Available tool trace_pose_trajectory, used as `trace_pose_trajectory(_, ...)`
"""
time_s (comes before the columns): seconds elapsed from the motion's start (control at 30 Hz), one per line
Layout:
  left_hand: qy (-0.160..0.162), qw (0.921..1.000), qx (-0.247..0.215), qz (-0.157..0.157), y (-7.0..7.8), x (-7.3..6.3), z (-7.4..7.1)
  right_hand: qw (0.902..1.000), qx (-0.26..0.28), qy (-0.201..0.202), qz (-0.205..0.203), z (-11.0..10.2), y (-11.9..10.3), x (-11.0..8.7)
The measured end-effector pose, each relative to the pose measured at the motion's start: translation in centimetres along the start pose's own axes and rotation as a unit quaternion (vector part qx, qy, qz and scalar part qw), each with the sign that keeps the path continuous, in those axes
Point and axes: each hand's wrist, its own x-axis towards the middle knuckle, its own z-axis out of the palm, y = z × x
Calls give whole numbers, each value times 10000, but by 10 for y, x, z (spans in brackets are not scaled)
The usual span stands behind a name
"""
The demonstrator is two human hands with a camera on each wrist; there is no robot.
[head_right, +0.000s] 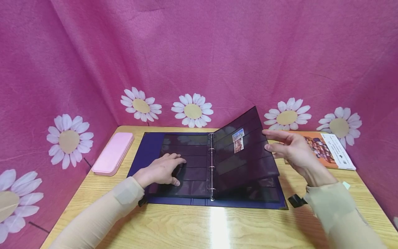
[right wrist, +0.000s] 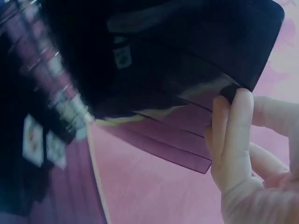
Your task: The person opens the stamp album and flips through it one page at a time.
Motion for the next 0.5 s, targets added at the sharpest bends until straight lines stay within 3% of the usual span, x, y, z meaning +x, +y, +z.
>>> trace_pose_trajectory(0.23, 35, 10000, -71, 14, 0, -1, 0, 9963, 753, -275, -295, 27, -18, 12)
trace_pose_trajectory(0.5, 57, 9998, -209, 53, -4, -3, 1, 9919, 1077, -433, -518, 61, -25, 26)
